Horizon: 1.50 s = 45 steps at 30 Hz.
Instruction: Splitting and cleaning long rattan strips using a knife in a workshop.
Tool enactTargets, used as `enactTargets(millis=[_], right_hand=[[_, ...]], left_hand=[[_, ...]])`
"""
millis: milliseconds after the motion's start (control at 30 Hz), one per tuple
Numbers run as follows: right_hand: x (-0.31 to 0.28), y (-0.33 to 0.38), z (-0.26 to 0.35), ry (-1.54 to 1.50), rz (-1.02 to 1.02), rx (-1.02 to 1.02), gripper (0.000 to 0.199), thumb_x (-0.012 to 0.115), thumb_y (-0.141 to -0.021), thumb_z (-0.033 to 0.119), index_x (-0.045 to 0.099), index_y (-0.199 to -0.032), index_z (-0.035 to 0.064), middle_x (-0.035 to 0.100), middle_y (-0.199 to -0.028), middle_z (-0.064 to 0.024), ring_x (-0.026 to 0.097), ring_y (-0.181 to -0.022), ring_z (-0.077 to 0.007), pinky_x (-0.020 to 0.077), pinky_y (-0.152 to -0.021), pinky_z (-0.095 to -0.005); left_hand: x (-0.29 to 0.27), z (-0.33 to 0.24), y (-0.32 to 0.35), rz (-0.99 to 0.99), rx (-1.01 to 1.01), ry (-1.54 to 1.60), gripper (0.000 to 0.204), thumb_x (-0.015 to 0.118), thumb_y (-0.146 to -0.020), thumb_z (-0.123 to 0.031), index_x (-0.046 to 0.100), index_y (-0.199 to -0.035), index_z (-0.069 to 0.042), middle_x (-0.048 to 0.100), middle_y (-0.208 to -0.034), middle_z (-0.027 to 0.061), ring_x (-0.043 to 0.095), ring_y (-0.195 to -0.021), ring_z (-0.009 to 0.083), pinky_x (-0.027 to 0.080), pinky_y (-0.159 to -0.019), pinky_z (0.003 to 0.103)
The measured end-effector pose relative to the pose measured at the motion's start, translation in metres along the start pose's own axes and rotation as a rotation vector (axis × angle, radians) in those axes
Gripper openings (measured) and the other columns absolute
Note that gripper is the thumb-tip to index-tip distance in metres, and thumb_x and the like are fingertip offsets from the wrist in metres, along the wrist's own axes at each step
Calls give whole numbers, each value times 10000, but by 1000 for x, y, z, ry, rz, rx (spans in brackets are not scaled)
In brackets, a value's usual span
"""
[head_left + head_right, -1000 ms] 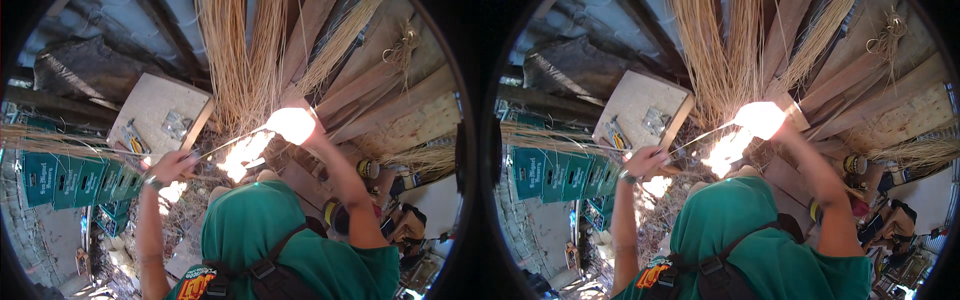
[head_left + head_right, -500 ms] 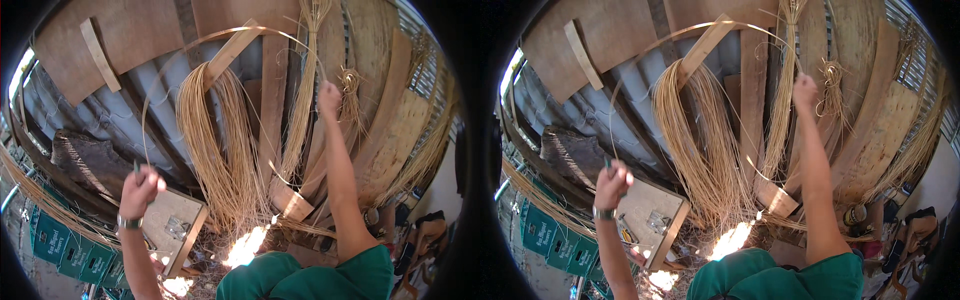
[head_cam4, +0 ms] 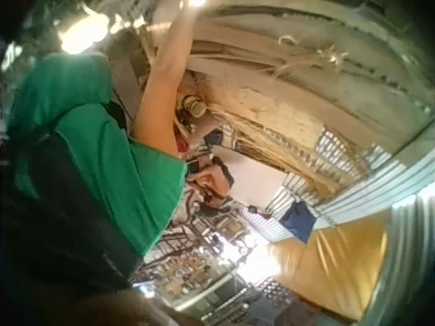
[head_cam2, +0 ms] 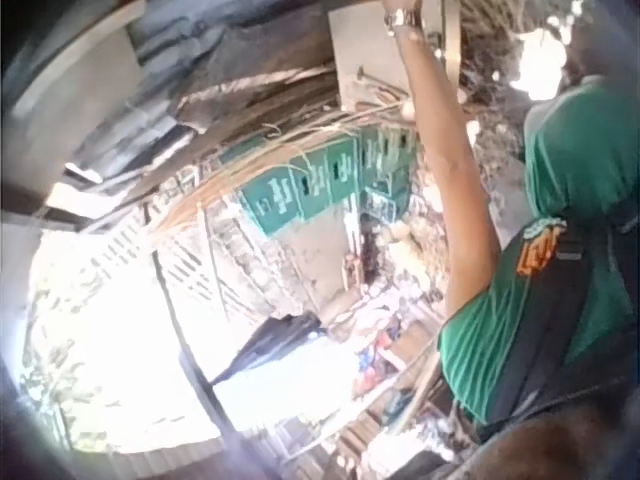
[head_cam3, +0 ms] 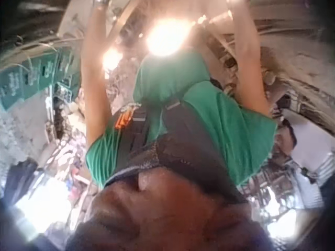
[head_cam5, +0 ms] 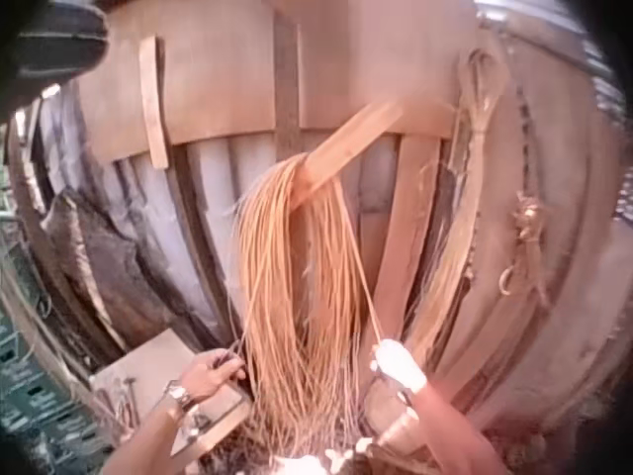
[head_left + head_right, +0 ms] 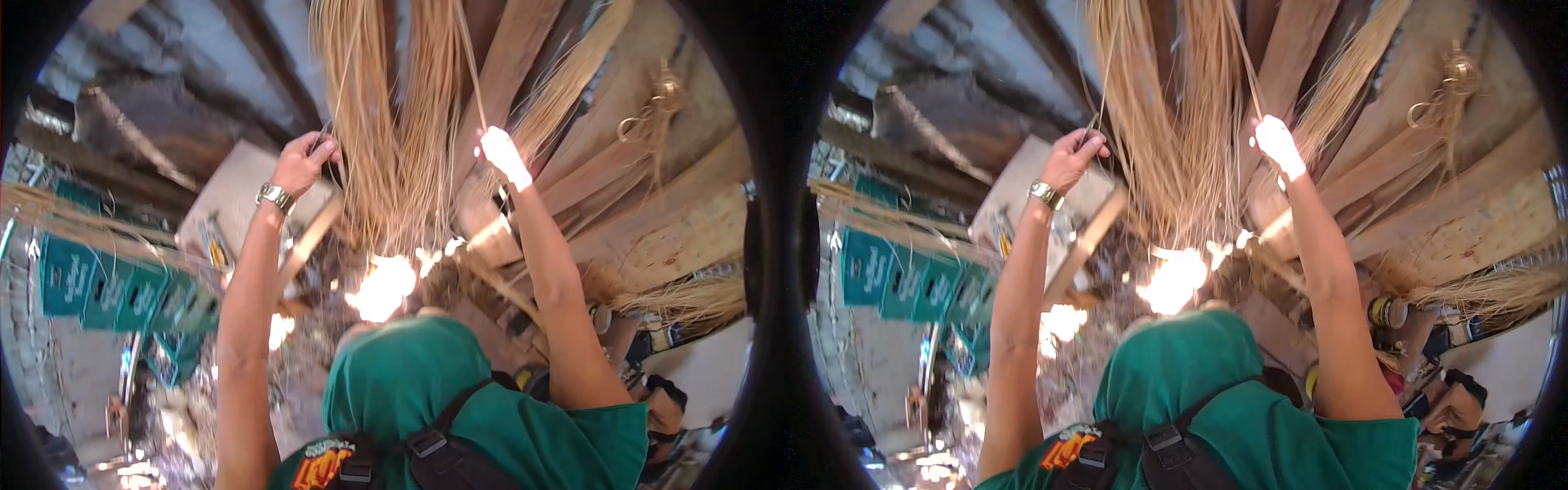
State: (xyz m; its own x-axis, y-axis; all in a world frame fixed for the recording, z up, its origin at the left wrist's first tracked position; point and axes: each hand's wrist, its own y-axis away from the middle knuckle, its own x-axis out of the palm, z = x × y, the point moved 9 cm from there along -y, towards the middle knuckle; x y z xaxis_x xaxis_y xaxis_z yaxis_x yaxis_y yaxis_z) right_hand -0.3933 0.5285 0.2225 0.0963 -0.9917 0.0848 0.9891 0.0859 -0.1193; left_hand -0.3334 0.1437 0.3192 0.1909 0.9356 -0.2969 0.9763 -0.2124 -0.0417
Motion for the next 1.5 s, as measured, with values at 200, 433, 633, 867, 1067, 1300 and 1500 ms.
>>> enactTargets(millis=[200, 433, 633, 867, 1067, 1300, 1500], right_hand=[[-13, 261, -242, 637, -69, 642, 348, 451, -958, 313, 608, -887, 11, 622, -683, -90, 607, -596, -198, 473, -576, -350], [-59, 427, -306, 545, -130, 977, 368, 419, -966, 295, 581, -793, 14, 615, -657, -115, 601, -531, -207, 484, -461, -366], [-47, 455, -319, 821, 382, 1676, 403, 488, -940, 351, 617, -754, 18, 611, -602, -133, 594, -497, -243, 485, -458, -386], [-33, 424, -311, 830, 281, 1581, 423, 492, -932, 393, 625, -800, 14, 635, -668, -137, 609, -534, -241, 489, -484, -380], [-36, 414, -288, 601, 76, 1486, 459, 501, -915, 454, 603, -902, 7, 653, -788, -128, 633, -608, -236, 485, -545, -366], [-66, 446, -289, 572, 20, 1439, 399, 513, -930, 408, 572, -986, 17, 621, -781, -103, 607, -623, -187, 477, -546, -345], [-64, 434, -312, 668, 130, 1489, 309, 502, -948, 308, 569, -1010, 13, 618, -770, -101, 590, -586, -197, 476, -530, -352]], left_hand=[[-20, 330, 228, -151, -437, -451, 326, 494, -940, -313, 638, -819, -47, 670, -673, 61, 657, -627, 161, 514, -582, 310], [65, 337, 334, 50, -883, -445, 429, 474, -918, -423, 643, -840, -36, 694, -723, 73, 668, -737, 236, 506, -733, 378], [99, 343, 242, -91, -135, -211, 254, 519, -899, -275, 635, -908, -50, 657, -785, 94, 633, -660, 209, 501, -643, 345], [111, 216, 124, -222, 406, -166, 331, 507, -880, -341, 647, -937, -46, 664, -929, 140, 623, -879, 313, 500, -761, 363], [89, 300, 170, -126, -624, -479, 450, 357, -950, -405, 618, -998, -42, 628, -1004, 213, 590, -945, 407, 474, -766, 456], [76, 437, 442, 6, -1105, -396, 494, 329, -930, -442, 690, -875, -108, 678, -884, 167, 638, -866, 342, 474, -807, 457], [80, 369, 581, -120, -1470, -204, 376, 517, -877, -391, 612, -1104, -107, 678, -998, 87, 640, -885, 281, 503, -767, 392]])
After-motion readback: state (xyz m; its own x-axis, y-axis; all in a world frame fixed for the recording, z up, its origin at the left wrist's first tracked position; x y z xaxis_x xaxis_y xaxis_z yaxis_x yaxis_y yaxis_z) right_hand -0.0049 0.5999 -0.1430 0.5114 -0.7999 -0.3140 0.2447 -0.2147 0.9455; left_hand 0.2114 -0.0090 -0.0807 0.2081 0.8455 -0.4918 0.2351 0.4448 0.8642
